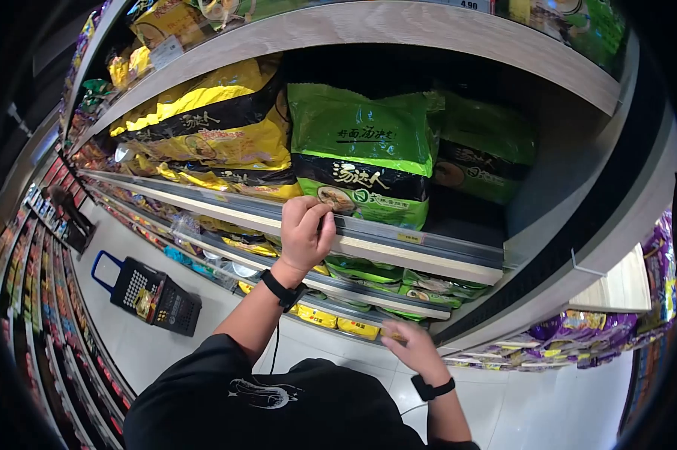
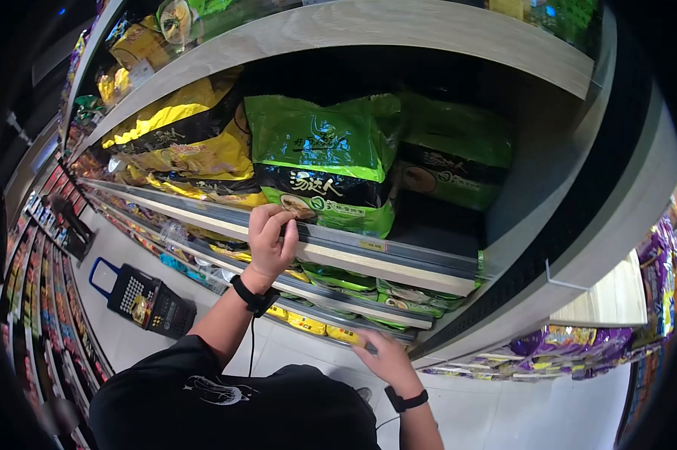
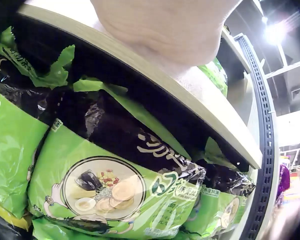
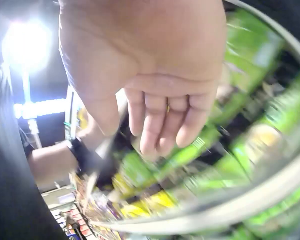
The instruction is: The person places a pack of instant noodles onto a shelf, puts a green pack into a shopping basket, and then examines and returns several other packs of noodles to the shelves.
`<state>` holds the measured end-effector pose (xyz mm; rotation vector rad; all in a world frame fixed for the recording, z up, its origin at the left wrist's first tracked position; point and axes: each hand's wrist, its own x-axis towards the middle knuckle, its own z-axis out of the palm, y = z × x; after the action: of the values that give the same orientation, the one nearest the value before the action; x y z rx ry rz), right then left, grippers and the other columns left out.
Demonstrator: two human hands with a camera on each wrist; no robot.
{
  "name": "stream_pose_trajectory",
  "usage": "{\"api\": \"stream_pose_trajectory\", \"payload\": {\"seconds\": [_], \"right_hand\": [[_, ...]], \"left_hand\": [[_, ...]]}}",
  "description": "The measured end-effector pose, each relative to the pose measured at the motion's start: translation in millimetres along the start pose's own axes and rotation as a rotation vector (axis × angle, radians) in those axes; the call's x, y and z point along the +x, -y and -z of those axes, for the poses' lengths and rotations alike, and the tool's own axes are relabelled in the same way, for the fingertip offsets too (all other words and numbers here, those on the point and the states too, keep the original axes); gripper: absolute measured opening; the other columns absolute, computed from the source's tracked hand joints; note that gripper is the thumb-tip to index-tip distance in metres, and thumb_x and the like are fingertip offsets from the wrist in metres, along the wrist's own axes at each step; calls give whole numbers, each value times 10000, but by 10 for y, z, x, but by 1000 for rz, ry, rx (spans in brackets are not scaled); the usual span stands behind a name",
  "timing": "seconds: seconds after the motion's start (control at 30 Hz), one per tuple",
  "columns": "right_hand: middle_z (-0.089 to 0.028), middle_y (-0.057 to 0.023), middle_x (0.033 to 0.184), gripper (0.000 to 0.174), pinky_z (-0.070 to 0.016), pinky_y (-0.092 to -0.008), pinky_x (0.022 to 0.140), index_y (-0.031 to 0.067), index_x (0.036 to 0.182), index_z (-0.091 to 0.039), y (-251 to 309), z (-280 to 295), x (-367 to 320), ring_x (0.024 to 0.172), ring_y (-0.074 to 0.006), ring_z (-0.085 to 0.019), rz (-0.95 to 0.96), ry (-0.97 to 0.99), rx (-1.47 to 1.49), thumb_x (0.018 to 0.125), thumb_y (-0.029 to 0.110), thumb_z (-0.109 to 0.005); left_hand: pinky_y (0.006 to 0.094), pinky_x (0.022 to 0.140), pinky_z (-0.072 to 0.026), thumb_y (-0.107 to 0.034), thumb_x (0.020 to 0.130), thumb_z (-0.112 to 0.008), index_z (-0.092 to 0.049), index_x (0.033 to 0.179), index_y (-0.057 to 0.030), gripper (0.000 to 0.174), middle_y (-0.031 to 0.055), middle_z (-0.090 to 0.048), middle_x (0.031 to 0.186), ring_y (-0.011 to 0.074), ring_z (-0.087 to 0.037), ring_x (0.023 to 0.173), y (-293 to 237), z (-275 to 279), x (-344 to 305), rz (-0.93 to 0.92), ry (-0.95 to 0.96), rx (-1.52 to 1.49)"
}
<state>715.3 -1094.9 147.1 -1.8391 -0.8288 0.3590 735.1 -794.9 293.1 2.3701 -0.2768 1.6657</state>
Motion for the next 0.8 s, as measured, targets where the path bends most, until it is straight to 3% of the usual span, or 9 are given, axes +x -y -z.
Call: {"api": "stream_pose_trajectory", "payload": {"seconds": [0.03, 0.07, 0.1, 0.13, 0.17, 0.2, 0.53, 0.73, 0.8], "right_hand": [[-659, -129, 959, 404, -500, -364, 864, 21, 1173, -619, -649, -220, -182, 915, -304, -624, -207, 52, 163, 817, 173, -732], [-693, -153, 1007, 383, -525, -435, 773, 49, 1165, -610, -1182, -434, -468, 872, -353, -653, -163, -59, -67, 856, 264, -680], [-662, -207, 1030, 431, -501, -428, 885, -20, 1117, -617, -1682, -567, -799, 1002, -368, -629, -380, 131, -366, 818, 274, -720], [-654, -236, 1066, 492, -493, -468, 892, -13, 1106, -621, -2659, -854, -1284, 1034, -389, -621, -314, 366, -594, 795, 354, -721], [-664, -228, 1047, 496, -489, -463, 901, -2, 1123, -622, -2699, -944, -1607, 1018, -385, -625, -606, 402, -522, 798, 360, -715], [-689, -174, 1012, 393, -527, -437, 837, 43, 1062, -674, -2952, -1145, -2037, 981, -351, -649, -654, 286, -406, 765, 288, -751], [-680, -155, 903, 288, -525, -366, 715, -3, 1024, -686, -2779, -1238, -2337, 803, -253, -640, -788, 60, 186, 834, 214, -672], [-674, -142, 831, 242, -524, -318, 633, -33, 999, -694, -2660, -1214, -2327, 684, -187, -634, -916, -163, 602, 879, 164, -620], [-681, -124, 795, 240, -507, -330, 608, 57, 954, -726, -2557, -1280, -2151, 646, -167, -613, -952, -222, 688, 888, 210, -554]], "left_hand": [[394, 764, -439, -33, 761, -684, -653, 912, -42, 154, 111, -594, 913, 293, -556, 848, -4, -6, 1, -1, 0, -1], [393, 765, -442, -34, 762, -683, -654, 906, -43, 147, 112, -595, 913, 293, -556, 848, -4, -5, 4, 0, -7, 4], [391, 774, -448, -38, 760, -683, -655, 896, -46, 140, 116, -598, 918, 297, -559, 854, -9, 8, 7, 5, 9, 21], [390, 783, -452, -44, 759, -682, -653, 895, -44, 139, 118, -600, 921, 301, -564, 862, 5, 7, -6, 1, 14, 41], [391, 781, -452, -44, 757, -682, -651, 897, -41, 143, 118, -599, 924, 302, -566, 863, 11, 13, -1, -6, 13, 41], [391, 779, -453, -44, 755, -682, -650, 899, -38, 148, 119, -599, 927, 304, -567, 865, 10, 18, 1, -11, 17, 32], [380, 751, -445, -40, 761, -677, -641, 912, -32, 155, 102, -590, 913, 286, -564, 830, 0, 50, 24, -42, 8, 25], [417, 849, -458, -36, 773, -701, -592, 1043, -53, 291, 142, -556, 1057, 329, -556, 983, -49, 294, -43, -59, 69, -6], [402, 861, -454, -44, 786, -700, -575, 1001, -64, 249, 142, -547, 1081, 337, -550, 1014, -125, 524, -271, -73, 5, 125]]}}
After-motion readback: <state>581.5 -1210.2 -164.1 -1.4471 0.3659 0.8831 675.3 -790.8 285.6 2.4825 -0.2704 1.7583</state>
